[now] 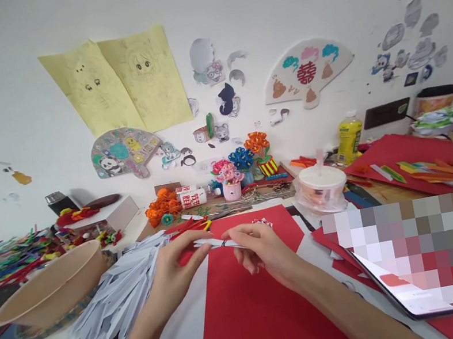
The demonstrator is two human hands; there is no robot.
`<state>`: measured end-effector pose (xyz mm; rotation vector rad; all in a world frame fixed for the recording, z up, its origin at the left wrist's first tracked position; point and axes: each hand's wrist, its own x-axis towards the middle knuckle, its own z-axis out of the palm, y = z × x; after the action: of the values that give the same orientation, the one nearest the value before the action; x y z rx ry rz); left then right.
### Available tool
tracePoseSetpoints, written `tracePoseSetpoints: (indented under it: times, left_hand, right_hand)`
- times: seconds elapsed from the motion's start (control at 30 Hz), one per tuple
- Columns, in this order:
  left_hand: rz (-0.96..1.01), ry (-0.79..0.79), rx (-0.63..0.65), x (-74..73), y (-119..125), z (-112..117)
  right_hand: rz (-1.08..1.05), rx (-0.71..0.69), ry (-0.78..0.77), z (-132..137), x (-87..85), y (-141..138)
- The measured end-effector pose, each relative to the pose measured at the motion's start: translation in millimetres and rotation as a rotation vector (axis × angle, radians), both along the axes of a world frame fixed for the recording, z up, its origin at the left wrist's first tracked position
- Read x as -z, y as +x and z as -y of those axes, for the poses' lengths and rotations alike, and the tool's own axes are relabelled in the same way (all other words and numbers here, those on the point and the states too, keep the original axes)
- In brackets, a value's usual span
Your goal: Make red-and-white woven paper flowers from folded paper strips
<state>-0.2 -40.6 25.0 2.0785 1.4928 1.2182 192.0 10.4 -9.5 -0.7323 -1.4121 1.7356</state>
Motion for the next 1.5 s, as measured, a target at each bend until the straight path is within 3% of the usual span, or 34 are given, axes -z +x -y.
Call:
tracePoseSetpoints:
  times: [0.2,0.27,0.33,0.43,0.5,0.57,0.8,1.13,1.5]
  left_hand:
    - [0.284,-0.142,-0.155,10.8,6,-9]
    - [0.313,-0.134,-0.19,13.8,8,-10]
    - [0.242,0.009,-0.291,17.0,12,-9]
    - [-0.098,0.388,-0.404,23.1,19,-5]
    - [-0.304,0.516,-0.345,27.2,25,-3]
    - [-0.362,0.49,-0.293,30.3,29,-2]
    - [-0.221,0.423,-0.273,31.4,37,-1]
    - [-0.293,0.354,-0.315,31.0,43,6]
    - [-0.515,0.44,-0.321,33.9,34,-2]
  right_hand:
    - [0.119,0.042,0.278,1,2.2,-5]
    - [0.131,0.034,0.289,2,3.4,-6]
    - [0.119,0.023,0.252,2,4.7,-8]
    - [0.068,0.067,0.194,3,5.7,-10]
    - [0.04,0.107,0.188,3,5.4,-10]
    - [0.027,0.125,0.209,4,4.7,-11]
    - [0.074,0.151,0.375,13,1.5,-11]
    - [0.23,0.211,0.617,21,0.8,-10]
    - [0.219,0.197,0.532,20,-1.9,-10]
